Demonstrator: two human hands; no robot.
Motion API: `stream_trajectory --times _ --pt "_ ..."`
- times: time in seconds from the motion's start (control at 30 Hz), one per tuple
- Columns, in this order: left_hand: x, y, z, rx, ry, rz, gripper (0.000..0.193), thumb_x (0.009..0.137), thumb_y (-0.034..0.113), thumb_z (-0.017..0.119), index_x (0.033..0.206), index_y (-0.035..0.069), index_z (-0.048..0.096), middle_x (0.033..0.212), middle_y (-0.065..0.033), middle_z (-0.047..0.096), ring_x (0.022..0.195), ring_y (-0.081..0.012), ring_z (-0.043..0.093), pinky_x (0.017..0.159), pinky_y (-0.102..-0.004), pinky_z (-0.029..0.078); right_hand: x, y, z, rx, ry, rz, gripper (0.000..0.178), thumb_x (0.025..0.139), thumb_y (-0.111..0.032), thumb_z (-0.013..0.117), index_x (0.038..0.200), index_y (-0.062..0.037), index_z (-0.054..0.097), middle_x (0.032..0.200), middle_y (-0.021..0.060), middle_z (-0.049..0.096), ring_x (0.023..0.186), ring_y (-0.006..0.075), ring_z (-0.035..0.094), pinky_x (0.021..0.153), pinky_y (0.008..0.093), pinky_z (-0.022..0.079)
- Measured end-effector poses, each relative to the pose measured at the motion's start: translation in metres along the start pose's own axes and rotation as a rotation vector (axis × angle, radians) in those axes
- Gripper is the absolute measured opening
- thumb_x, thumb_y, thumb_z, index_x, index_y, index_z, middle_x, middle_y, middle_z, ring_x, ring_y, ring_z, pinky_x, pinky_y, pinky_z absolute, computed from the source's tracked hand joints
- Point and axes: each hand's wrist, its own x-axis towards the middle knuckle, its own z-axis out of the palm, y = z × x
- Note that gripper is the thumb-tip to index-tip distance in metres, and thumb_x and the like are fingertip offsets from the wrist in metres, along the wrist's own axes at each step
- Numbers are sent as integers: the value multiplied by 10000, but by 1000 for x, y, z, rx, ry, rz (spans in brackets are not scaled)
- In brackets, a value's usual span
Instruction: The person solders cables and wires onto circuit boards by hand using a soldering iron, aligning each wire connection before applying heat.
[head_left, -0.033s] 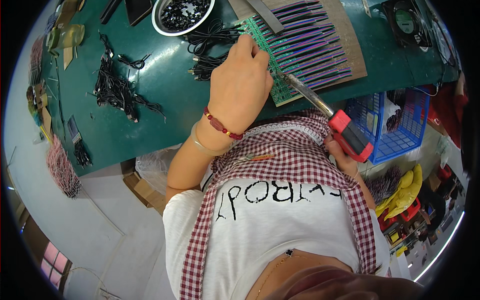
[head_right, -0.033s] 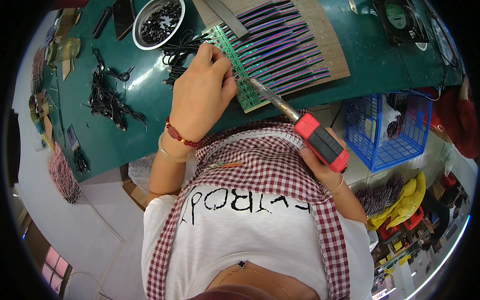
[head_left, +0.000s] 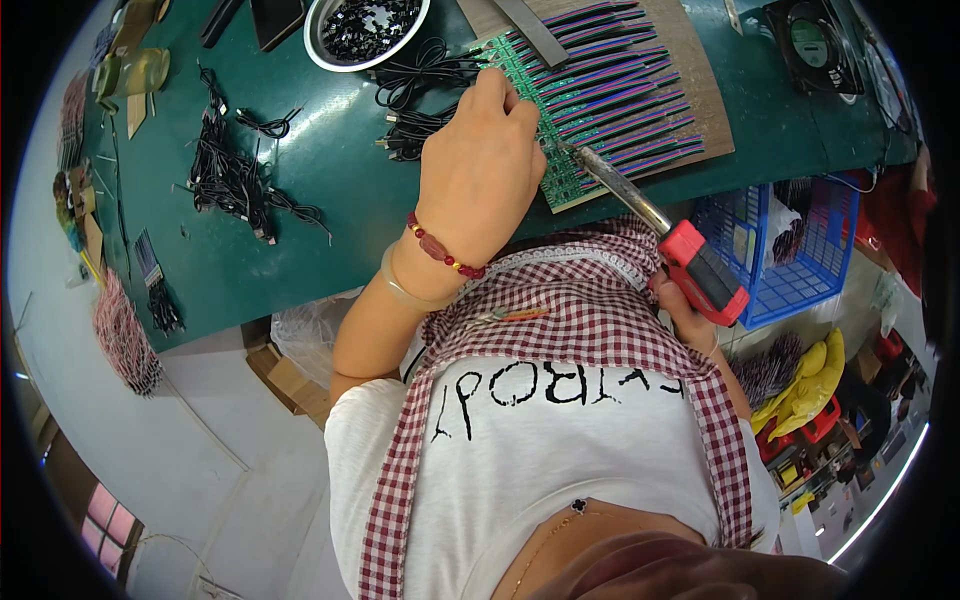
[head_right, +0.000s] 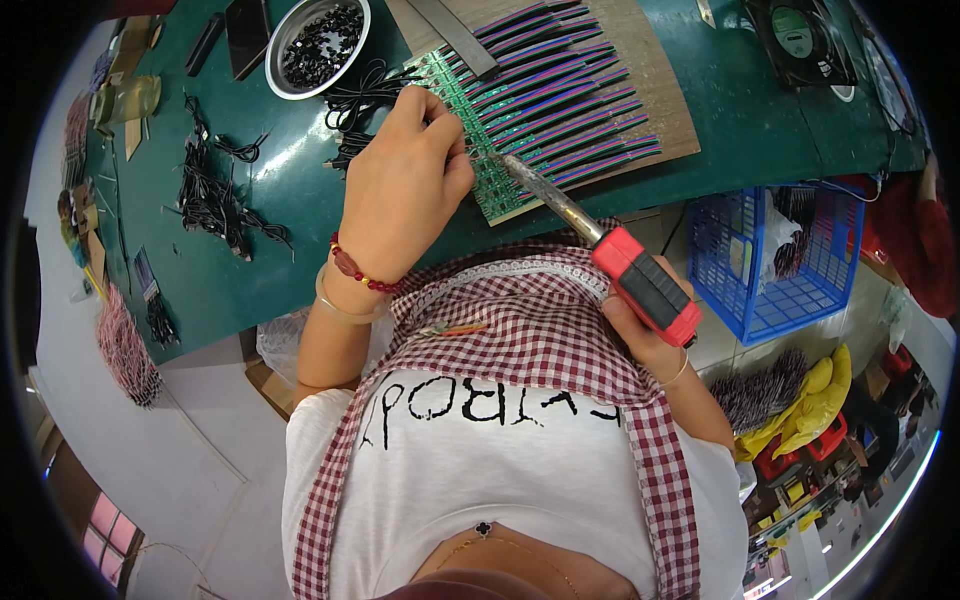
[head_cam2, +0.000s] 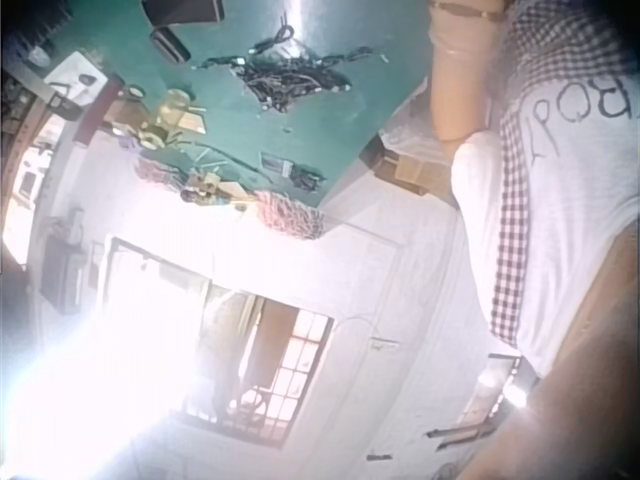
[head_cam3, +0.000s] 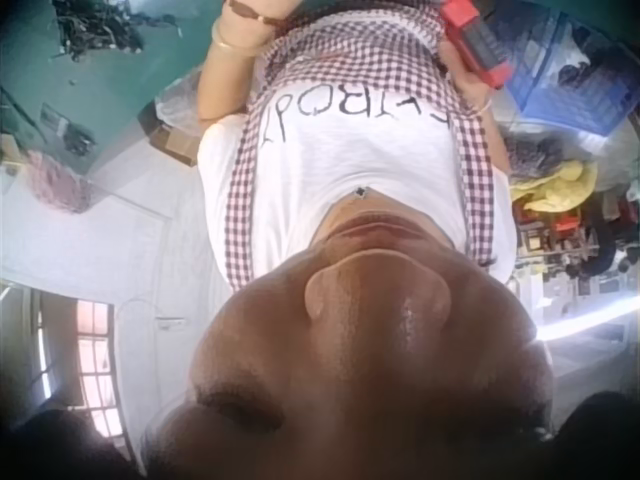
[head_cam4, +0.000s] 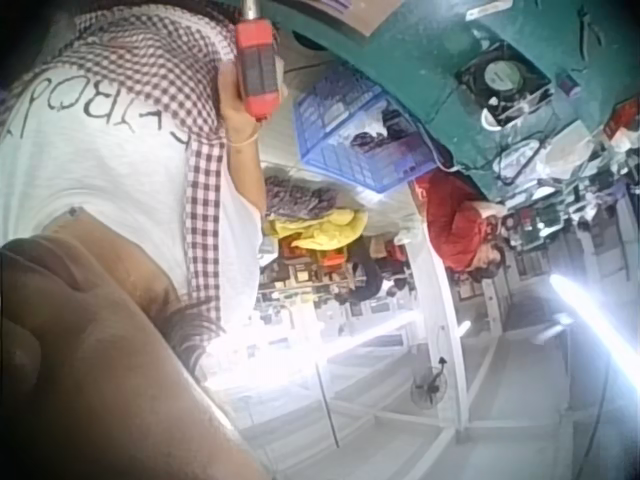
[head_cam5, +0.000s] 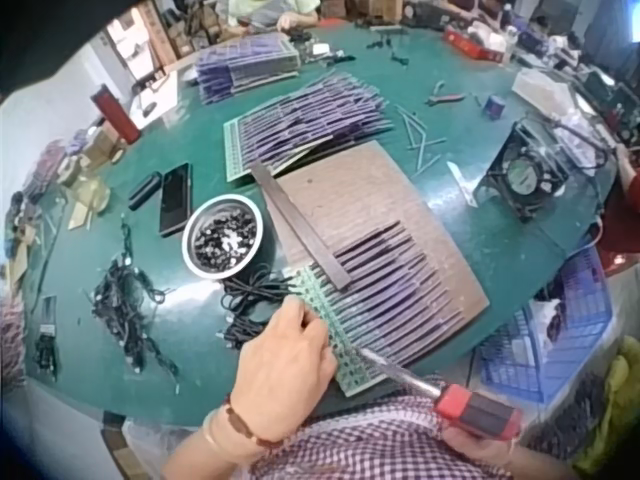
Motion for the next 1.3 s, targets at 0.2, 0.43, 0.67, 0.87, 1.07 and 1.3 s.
stream_trajectory --times 0.2,0.43,0.67,0.87,1.07,1.3 --pt "1 0 -2 19 -29 9 61 716 59 601 756 22 574 886 -78 514 714 -263 586 577 -358 500 3 -1 -2 -13 -17 -4 211 721 -157 711 875 -33 634 781 90 583 652 221 571 573 302 433" --pt "3 1 -2 51 -46 12 59 713 57 599 754 22 576 881 -80 515 708 -267 583 585 -363 501 2 -3 -1 -200 -41 -95 216 713 -140 709 882 -28 632 787 91 580 650 217 571 575 297 436" --pt "5 0 -5 89 -68 47 64 717 67 602 757 24 577 864 -87 522 705 -271 582 583 -364 500 6 -8 1 -25 3 -25 245 682 -114 713 893 -23 628 784 94 583 628 216 569 561 299 437" --pt "6 1 -6 84 -84 55 64 723 68 596 764 23 577 866 -91 522 719 -273 581 593 -366 498 6 -10 2 -94 10 -96 222 693 -113 709 878 -22 626 781 94 585 628 212 573 565 304 439" --pt "6 1 -7 81 -95 50 65 723 71 594 762 23 572 872 -92 521 734 -272 579 601 -366 497 1 -2 -3 90 58 17 153 768 -109 683 873 -17 619 793 72 595 664 168 568 595 281 438" --pt "5 2 -7 112 -94 51 67 719 69 593 763 24 570 865 -91 518 749 -267 579 600 -367 503 6 -7 0 287 69 7 124 843 -70 607 931 15 582 760 31 563 674 102 509 599 255 421"
